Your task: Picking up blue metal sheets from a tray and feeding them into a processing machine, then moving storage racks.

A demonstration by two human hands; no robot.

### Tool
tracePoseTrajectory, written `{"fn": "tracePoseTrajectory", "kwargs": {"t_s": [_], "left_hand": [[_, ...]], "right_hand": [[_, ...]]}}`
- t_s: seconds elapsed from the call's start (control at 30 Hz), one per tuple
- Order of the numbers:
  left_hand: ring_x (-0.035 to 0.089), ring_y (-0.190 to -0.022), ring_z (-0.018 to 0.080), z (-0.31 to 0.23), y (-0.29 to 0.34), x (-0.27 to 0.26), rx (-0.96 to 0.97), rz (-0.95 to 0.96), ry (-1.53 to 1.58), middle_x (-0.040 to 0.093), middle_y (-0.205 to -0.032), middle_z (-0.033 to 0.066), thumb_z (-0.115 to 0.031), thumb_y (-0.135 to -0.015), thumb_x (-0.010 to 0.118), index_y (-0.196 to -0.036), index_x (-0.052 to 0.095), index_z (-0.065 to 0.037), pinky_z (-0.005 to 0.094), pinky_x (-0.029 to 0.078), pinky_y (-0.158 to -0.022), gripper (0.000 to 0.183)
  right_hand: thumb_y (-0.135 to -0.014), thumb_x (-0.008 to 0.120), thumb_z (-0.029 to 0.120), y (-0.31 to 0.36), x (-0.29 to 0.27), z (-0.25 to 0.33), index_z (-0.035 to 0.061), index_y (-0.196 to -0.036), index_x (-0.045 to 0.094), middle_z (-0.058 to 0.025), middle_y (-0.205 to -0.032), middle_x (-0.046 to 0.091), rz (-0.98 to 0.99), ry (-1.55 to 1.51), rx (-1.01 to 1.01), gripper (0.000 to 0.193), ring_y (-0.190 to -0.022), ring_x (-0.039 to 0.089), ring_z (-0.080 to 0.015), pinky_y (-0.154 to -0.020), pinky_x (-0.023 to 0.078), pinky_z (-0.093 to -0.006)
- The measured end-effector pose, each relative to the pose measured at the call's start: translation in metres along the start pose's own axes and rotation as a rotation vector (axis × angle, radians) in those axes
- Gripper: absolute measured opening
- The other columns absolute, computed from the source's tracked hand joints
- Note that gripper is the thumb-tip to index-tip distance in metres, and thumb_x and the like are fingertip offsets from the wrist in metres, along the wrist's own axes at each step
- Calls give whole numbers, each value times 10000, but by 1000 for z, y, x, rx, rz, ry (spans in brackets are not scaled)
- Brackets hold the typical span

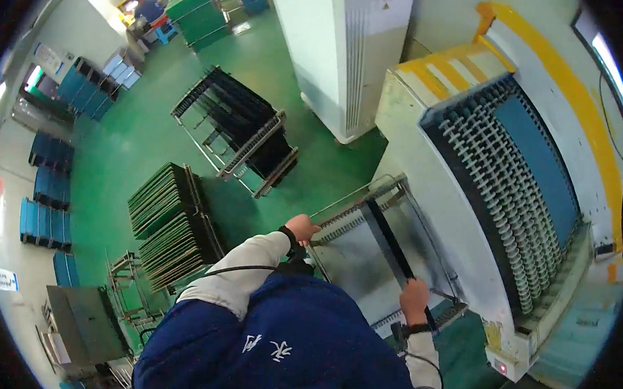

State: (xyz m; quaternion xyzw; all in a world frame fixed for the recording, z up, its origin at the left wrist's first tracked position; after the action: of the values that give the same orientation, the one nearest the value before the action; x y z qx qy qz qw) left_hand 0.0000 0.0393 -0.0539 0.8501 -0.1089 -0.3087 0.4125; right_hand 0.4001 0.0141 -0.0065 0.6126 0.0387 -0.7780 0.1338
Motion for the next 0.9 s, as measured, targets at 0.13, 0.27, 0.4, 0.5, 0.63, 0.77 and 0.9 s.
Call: {"fn": "tracePoseTrajectory", "kwargs": {"t_s": [0.13, 0.27, 0.4, 0.5, 0.63, 0.77, 0.9], "left_hand": [[612, -464, 178, -2, 1, 0, -7, -13, -15, 613, -523, 89, -337, -852, 544, -611, 630, 15, 317, 513, -491, 435], [618, -479, 211, 7, -8, 3, 32, -24, -20, 607, -515, 97, -361, -839, 551, -608, 636, 5, 337, 520, -518, 441], [625, -507, 212, 12, -14, 5, 88, -19, -52, 630, -579, 106, -319, -847, 570, -719, 654, 10, 341, 518, -510, 362], [615, -488, 191, 9, -16, 6, 91, -70, -83, 633, -591, 99, -302, -858, 562, -799, 669, 10, 331, 512, -468, 336], [615, -542, 208, 14, -36, 20, 154, 26, -137, 637, -656, 119, -368, -824, 574, -742, 654, 15, 339, 502, -514, 400], [597, -618, 176, -40, 2, 41, 196, 350, 243, 645, -726, 40, -574, -848, 528, -958, 656, -25, 334, 528, -608, 574], [569, -961, 180, -99, 72, 55, 254, 708, 655, 584, -1107, 62, -619, -840, 508, -1175, 550, -57, 383, 492, -802, 655]], "right_hand": [[-742, 595, 138, 7, -71, 13, 38, -697, 613, -152, -778, 573, -60, 10, 18, 111, -722, 582, -348, -629, 473, -445], [-748, 617, 169, 12, -130, 4, -23, -703, 557, -189, -736, 532, -224, -136, 10, 207, -677, 528, -360, -613, 417, -434], [-759, 629, 162, 16, -156, -26, -58, -704, 496, -171, -680, 470, -347, -474, 198, 263, -614, 444, -278, -599, 373, -386], [-797, 632, 103, 17, -163, -43, 2, -668, 511, -89, -736, 527, -413, -785, 500, 204, -690, 473, -200, -678, 381, -323], [-850, 625, 161, 2, -166, -27, 45, -789, 559, -13, -769, 543, -489, -1393, 528, 147, -690, 521, -145, -651, 440, -295], [-845, 646, 284, -4, -152, -37, 54, -841, 578, -33, -806, 578, -371, -1529, 662, 240, -702, 577, -180, -647, 496, -336], [-903, 571, 273, -10, -178, 10, -1, -973, 589, -76, -927, 606, -385, -1618, 733, 283, -831, 577, -159, -735, 486, -302]]}}
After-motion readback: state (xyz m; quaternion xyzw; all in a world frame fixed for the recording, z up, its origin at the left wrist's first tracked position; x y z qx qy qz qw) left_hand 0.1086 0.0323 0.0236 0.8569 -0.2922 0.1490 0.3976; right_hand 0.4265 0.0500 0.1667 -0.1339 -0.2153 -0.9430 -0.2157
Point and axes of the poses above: each hand's wrist, its own y-axis away from the middle knuckle, its own x-axis out of the palm, z = x × y, the point moved 7 cm from there along -y, towards the middle knuckle
